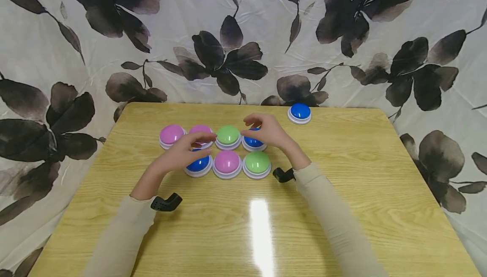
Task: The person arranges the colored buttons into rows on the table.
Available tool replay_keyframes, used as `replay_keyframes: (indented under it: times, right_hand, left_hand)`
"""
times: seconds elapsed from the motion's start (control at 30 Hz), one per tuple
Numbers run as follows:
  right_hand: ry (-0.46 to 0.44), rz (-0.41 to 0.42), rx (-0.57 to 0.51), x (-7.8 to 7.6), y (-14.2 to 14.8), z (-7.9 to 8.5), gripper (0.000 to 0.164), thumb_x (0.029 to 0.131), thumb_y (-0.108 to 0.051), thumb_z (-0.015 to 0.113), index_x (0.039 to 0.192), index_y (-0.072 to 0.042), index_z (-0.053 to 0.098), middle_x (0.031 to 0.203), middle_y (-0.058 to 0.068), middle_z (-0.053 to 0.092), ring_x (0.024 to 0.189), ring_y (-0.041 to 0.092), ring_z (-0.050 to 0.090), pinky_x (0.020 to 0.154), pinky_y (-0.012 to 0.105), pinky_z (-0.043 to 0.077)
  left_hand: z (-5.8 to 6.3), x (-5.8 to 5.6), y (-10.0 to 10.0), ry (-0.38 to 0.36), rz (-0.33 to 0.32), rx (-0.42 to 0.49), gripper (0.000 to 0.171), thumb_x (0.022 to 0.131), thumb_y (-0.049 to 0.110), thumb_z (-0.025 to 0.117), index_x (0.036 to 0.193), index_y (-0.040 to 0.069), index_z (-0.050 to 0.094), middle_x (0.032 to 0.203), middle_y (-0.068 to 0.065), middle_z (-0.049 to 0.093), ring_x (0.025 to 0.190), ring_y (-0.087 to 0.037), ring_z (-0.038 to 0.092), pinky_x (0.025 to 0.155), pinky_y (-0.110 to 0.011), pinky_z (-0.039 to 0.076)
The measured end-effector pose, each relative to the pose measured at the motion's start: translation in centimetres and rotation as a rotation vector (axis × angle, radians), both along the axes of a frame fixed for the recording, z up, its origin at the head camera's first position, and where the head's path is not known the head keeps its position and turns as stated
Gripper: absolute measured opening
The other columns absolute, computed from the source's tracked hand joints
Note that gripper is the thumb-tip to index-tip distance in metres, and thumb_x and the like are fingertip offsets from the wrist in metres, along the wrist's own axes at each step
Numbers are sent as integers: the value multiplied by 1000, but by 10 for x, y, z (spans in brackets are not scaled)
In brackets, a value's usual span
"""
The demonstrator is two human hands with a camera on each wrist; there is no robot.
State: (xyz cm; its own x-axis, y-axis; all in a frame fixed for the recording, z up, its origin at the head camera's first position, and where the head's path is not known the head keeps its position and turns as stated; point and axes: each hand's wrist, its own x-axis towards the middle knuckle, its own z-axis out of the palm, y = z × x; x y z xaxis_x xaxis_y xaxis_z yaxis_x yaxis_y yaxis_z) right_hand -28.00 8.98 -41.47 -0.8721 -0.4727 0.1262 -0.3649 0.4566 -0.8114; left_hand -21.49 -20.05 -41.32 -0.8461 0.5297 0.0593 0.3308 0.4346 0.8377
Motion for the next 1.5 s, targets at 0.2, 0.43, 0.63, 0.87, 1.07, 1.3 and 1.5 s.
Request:
replay_keyframes:
  times: [0.2, 0.43, 0.63, 0.87, 1.07, 1.3, 1.5]
  right_hand:
    - [-9, -92, 35, -15, 28, -8, 41, 85, -25, 76, 119, -3, 66, 111, 9, 67, 97, 21, 61, 84, 33, 51]
    - [28, -182, 50, -29, 51, -17, 35, 85, -22, 77, 113, -2, 68, 107, 12, 68, 94, 24, 62, 82, 36, 52]
    - [11, -246, 24, -39, 69, -24, 38, 87, -22, 75, 116, 1, 66, 115, 17, 65, 101, 28, 59, 88, 40, 50]
    - [8, -342, 5, -55, 94, -37, 46, 88, -25, 74, 122, 3, 62, 122, 21, 60, 112, 35, 54, 95, 44, 46]
    - [6, -478, 29, -63, 117, -41, 52, 87, -24, 75, 127, 4, 57, 132, 23, 51, 124, 39, 46, 103, 50, 39]
    - [4, -604, 18, -73, 130, -51, 70, 82, -29, 79, 136, 4, 48, 137, 23, 47, 127, 38, 42, 106, 48, 36]
    - [-86, -645, -10, -77, 141, -69, 87, 81, -34, 80, 145, 2, 34, 145, 22, 39, 131, 37, 37, 109, 46, 33]
  left_hand:
    - [-7, -9, 19, -1, -45, 23, 42, 96, 17, 63, 133, 1, 54, 131, -20, 56, 123, -38, 49, 101, -52, 40]
    - [-14, -15, 37, 16, -59, 20, 41, 96, 18, 62, 134, 3, 54, 132, -14, 57, 122, -34, 51, 100, -50, 42]
    - [-18, -15, 51, -29, -52, 50, 41, 96, 16, 62, 134, 1, 55, 132, -15, 57, 122, -31, 51, 100, -45, 43]
    - [-21, -12, 61, -66, -48, 70, 41, 97, 20, 61, 134, 2, 54, 131, -14, 57, 123, -30, 51, 101, -45, 42]
    - [-23, -15, 75, -47, -78, 84, 38, 98, 15, 59, 133, 1, 54, 131, -17, 57, 122, -31, 51, 101, -43, 43]
    - [-21, -20, 87, -34, -93, 78, 37, 98, 14, 59, 132, 1, 55, 130, -16, 58, 119, -30, 53, 99, -42, 44]
    - [-22, -25, 101, -30, -121, 82, 39, 98, 18, 60, 133, 2, 55, 130, -14, 58, 120, -32, 53, 98, -40, 45]
